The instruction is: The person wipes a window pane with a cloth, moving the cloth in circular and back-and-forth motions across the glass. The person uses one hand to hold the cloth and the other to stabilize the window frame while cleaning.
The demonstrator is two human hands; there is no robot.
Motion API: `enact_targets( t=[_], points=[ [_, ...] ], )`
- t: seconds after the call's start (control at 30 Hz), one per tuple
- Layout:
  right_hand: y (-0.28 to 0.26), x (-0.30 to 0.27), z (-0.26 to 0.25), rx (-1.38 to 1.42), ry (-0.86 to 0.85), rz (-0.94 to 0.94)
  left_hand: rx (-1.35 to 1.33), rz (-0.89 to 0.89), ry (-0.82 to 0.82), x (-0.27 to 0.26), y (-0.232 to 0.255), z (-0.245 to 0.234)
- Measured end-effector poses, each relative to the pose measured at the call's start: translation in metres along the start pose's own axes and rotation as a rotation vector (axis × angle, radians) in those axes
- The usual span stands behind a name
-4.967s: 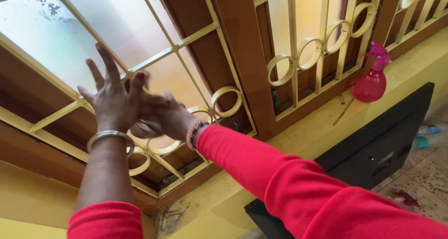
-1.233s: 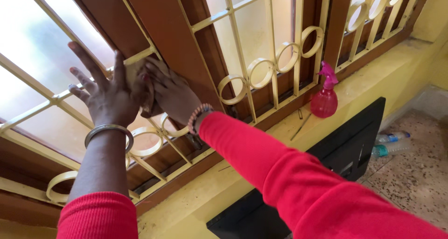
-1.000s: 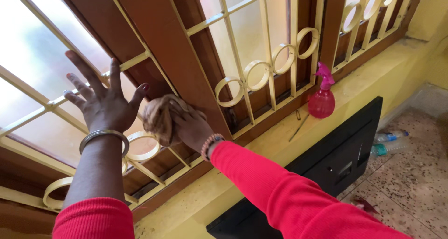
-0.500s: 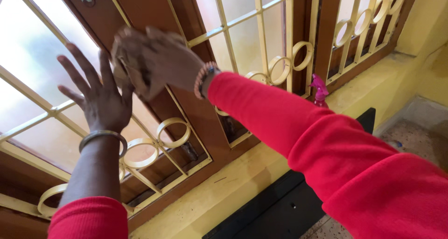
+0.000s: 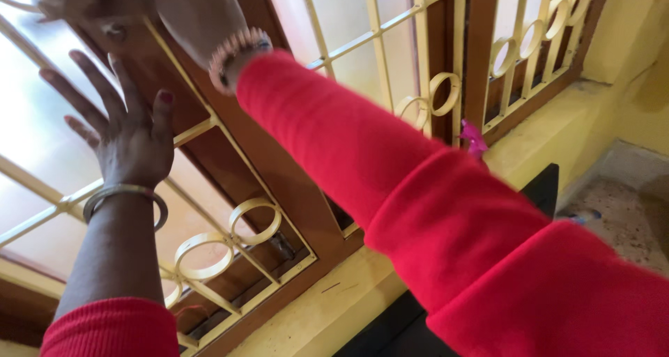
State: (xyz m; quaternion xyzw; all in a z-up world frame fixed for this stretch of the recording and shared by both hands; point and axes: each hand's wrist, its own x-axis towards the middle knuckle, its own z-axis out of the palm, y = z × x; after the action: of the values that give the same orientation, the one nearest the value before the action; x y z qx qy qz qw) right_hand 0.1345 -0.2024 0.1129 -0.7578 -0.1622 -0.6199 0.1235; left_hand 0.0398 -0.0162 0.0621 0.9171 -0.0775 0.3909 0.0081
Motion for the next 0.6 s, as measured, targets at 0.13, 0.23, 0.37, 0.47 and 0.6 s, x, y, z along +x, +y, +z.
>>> enact_targets(
  t=[0.13, 0.23, 0.37, 0.47, 0.6],
  points=[
    [-0.004, -0.029, -0.004, 0.073, 0.115, 0.12, -0.021, -0.047, -0.031, -0.003, 0.017, 0.002],
    [-0.009, -0.083, -0.013, 0.334, 0.116, 0.187, -0.04, -0.071, -0.041, -0.002, 0.024, 0.01],
    [-0.023, -0.147, -0.032, 0.003, -0.249, 0.244, -0.026, -0.014, -0.019, -0.009, 0.022, 0.024],
    [-0.031, -0.183, -0.051, -0.587, -0.675, 0.02, 0.003, 0.022, -0.026, -0.013, 0.016, 0.036],
    [-0.034, -0.19, -0.055, -0.688, -0.796, -0.035, 0.024, 0.043, -0.022, -0.014, 0.011, 0.044]
  ],
)
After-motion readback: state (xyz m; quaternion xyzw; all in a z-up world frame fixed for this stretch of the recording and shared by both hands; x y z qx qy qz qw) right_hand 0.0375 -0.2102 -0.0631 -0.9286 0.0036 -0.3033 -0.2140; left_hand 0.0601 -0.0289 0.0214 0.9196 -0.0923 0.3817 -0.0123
